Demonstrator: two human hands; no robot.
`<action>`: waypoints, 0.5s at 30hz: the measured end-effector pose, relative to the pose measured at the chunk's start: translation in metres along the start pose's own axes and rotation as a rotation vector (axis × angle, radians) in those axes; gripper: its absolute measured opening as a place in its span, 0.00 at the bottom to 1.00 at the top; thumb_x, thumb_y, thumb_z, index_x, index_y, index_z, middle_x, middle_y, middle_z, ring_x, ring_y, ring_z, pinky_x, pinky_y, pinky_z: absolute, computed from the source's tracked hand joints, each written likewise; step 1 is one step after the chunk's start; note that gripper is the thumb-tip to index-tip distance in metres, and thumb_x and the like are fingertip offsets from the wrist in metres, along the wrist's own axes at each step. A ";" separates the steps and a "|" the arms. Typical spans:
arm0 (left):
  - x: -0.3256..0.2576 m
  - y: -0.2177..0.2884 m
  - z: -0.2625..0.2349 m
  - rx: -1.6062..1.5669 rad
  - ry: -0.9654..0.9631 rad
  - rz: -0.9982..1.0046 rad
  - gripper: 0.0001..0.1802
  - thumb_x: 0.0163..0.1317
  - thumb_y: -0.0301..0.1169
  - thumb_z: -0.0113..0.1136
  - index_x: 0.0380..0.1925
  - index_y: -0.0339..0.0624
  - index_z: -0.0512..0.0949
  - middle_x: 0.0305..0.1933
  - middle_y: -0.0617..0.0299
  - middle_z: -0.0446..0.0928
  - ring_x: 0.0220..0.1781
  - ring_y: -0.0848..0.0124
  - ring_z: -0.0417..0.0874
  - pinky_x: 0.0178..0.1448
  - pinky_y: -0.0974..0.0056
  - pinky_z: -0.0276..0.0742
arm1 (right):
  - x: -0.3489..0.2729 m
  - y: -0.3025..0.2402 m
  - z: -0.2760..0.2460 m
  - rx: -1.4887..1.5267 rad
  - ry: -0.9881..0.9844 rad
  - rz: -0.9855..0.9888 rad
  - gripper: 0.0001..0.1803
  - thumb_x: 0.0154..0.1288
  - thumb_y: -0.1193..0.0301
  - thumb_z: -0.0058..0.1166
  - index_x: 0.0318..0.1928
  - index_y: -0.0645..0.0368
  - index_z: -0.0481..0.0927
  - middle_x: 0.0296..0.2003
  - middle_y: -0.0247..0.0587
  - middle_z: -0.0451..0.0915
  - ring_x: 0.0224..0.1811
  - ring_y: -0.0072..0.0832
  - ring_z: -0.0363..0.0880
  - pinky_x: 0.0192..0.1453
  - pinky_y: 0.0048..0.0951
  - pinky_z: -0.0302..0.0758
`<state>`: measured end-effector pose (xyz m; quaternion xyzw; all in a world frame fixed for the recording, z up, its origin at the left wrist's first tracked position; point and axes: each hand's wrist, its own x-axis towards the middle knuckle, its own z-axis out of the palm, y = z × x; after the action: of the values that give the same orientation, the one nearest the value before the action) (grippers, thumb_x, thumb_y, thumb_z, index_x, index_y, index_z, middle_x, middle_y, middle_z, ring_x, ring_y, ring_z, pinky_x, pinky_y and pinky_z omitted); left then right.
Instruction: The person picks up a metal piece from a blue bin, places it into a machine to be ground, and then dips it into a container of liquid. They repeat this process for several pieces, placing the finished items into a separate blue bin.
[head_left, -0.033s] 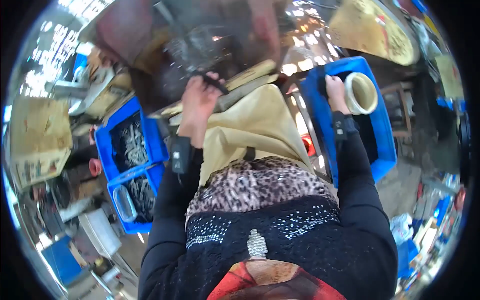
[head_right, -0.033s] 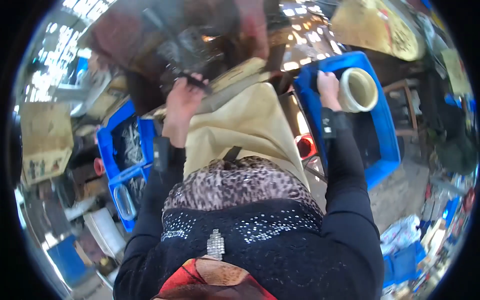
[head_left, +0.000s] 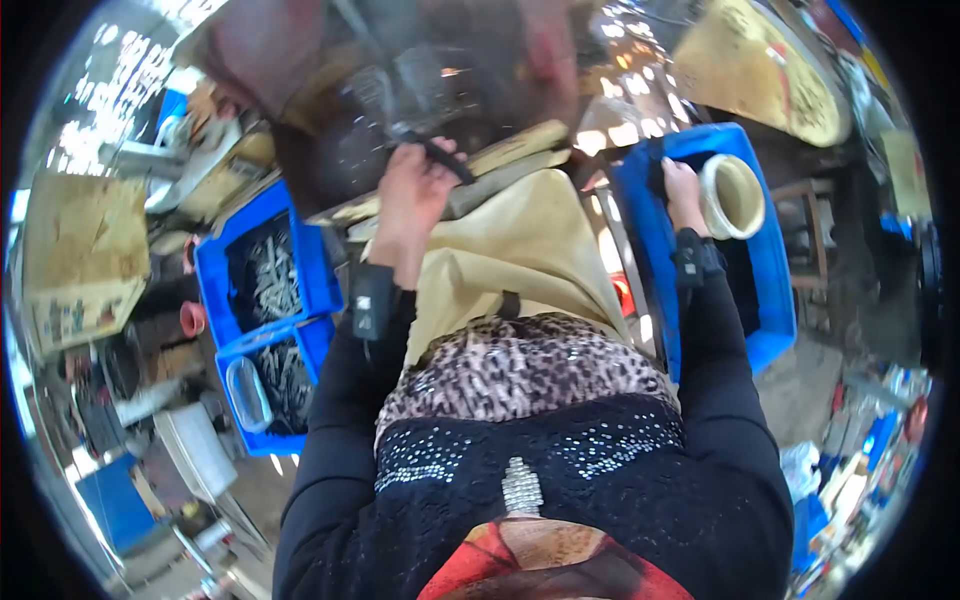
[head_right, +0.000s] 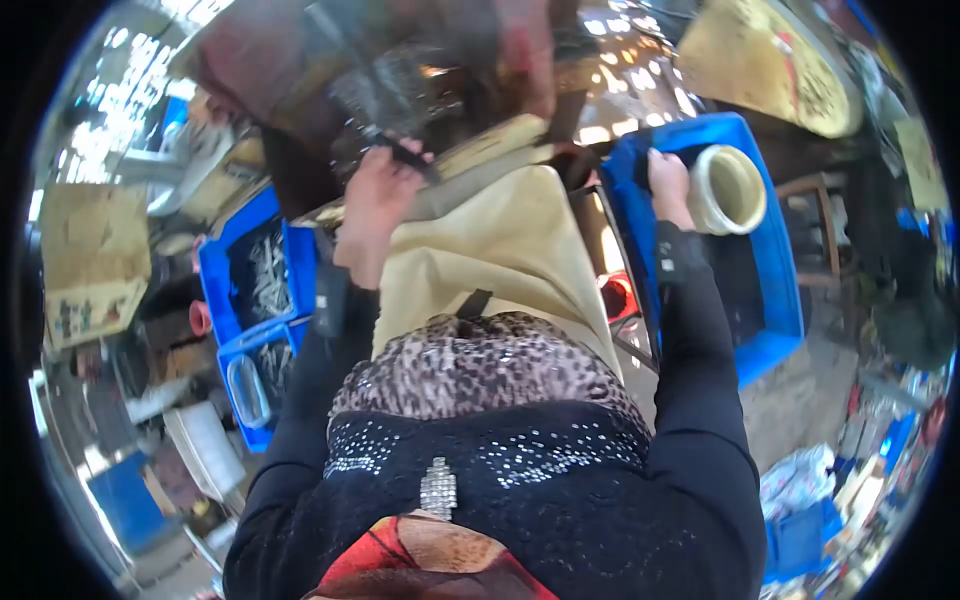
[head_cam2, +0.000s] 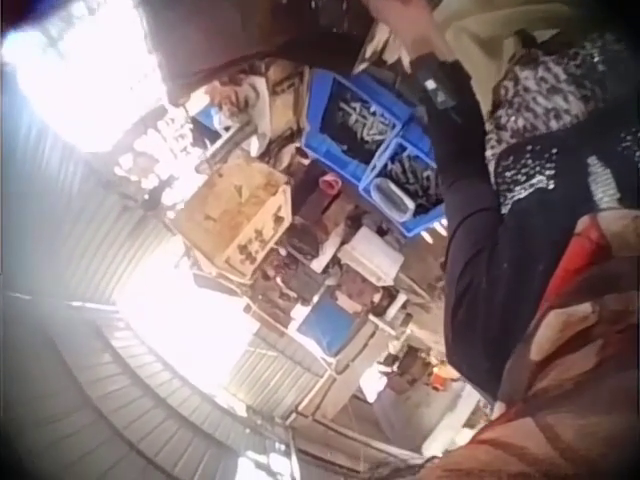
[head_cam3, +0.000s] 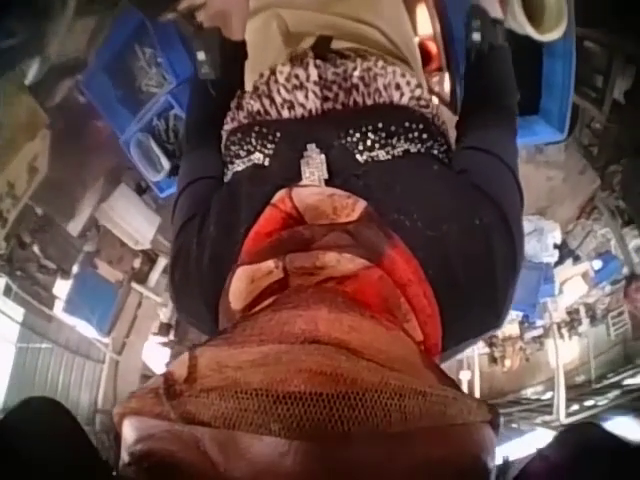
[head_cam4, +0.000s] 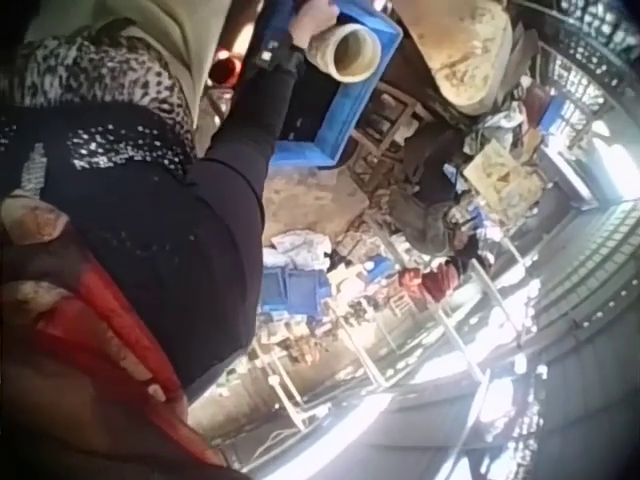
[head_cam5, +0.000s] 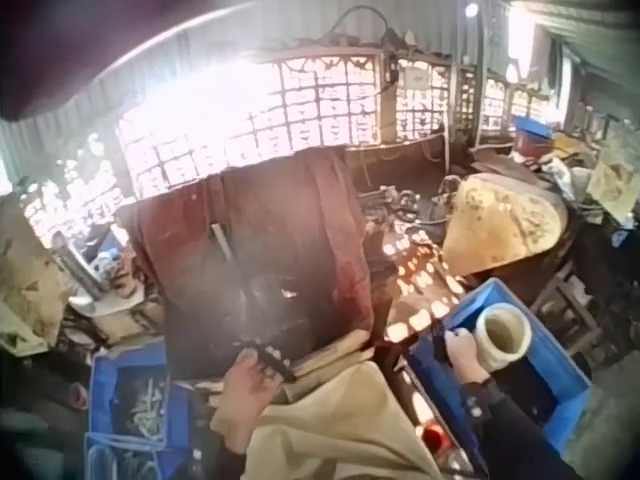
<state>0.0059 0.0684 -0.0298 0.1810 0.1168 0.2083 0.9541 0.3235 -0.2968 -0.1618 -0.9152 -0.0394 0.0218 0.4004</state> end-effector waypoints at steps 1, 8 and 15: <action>0.000 -0.007 0.011 0.077 0.086 0.026 0.10 0.70 0.25 0.45 0.49 0.40 0.68 0.47 0.50 0.75 0.51 0.56 0.78 0.60 0.45 0.76 | 0.001 0.001 0.005 0.032 -0.075 0.049 0.17 0.65 0.63 0.56 0.39 0.68 0.83 0.31 0.40 0.82 0.33 0.33 0.77 0.43 0.36 0.74; -0.014 -0.007 0.035 0.145 0.252 0.022 0.13 0.69 0.21 0.44 0.52 0.37 0.68 0.46 0.50 0.75 0.52 0.56 0.78 0.60 0.45 0.76 | 0.007 0.016 0.022 0.322 -0.253 0.061 0.18 0.63 0.62 0.56 0.39 0.67 0.84 0.33 0.51 0.84 0.36 0.36 0.81 0.44 0.36 0.73; -0.011 -0.014 0.026 0.025 0.173 -0.031 0.13 0.70 0.23 0.47 0.53 0.38 0.69 0.45 0.52 0.75 0.50 0.59 0.78 0.60 0.48 0.76 | -0.023 -0.042 0.001 0.119 0.115 -0.038 0.17 0.64 0.63 0.55 0.42 0.66 0.84 0.33 0.50 0.84 0.37 0.35 0.82 0.44 0.33 0.73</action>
<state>0.0087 0.0441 -0.0102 0.1722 0.2043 0.2068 0.9412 0.2981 -0.2695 -0.1310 -0.8887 -0.0325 -0.0361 0.4560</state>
